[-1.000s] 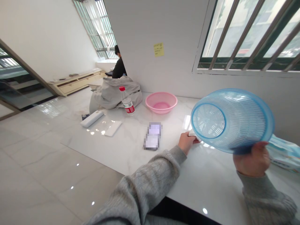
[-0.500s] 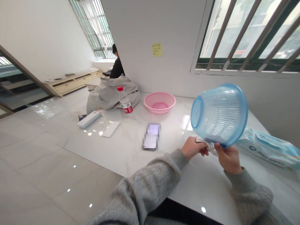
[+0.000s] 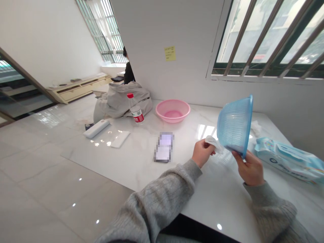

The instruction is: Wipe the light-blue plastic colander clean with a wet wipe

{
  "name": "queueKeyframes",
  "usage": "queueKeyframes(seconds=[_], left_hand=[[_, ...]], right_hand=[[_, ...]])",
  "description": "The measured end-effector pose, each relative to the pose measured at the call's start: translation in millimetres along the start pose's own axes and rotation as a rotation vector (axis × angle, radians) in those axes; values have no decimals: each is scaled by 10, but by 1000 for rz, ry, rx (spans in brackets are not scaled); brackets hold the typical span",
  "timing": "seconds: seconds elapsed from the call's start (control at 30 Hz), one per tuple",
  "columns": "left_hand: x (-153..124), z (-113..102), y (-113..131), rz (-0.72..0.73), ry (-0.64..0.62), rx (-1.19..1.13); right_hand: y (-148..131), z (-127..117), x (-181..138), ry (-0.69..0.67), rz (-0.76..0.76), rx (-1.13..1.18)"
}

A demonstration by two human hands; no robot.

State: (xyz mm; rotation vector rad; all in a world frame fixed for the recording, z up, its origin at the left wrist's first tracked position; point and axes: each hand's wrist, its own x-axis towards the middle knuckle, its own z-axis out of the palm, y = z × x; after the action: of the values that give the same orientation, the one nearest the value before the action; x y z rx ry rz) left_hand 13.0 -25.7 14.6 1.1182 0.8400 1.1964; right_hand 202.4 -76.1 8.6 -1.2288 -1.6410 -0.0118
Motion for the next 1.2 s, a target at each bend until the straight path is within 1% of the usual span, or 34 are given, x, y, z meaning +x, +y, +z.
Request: queueKeyframes(seconds=[0.1, 0.17, 0.27, 0.4, 0.67, 0.97, 1.1, 1.2], left_hand=[[37, -73, -43, 43, 77, 145], [42, -98, -55, 57, 98, 228], [35, -103, -52, 71, 105, 280], [34, -101, -57, 81, 115, 304], [53, -107, -108, 58, 122, 276], [37, -91, -73, 41, 107, 224], [29, -91, -32, 38, 135, 231], [20, -97, 10, 62, 155, 258]], right_hand=[[-7, 3, 1, -49, -44, -2], [-22, 6, 0, -66, -65, 5], [-37, 0, -1, -46, -68, 8], [-40, -23, 3, -3, -54, -1], [-26, -16, -18, -4, -29, -5], [-4, -12, -30, 6, -42, -30], [-1, -49, -13, 27, -42, -50], [-33, -86, 14, 43, -64, -25]])
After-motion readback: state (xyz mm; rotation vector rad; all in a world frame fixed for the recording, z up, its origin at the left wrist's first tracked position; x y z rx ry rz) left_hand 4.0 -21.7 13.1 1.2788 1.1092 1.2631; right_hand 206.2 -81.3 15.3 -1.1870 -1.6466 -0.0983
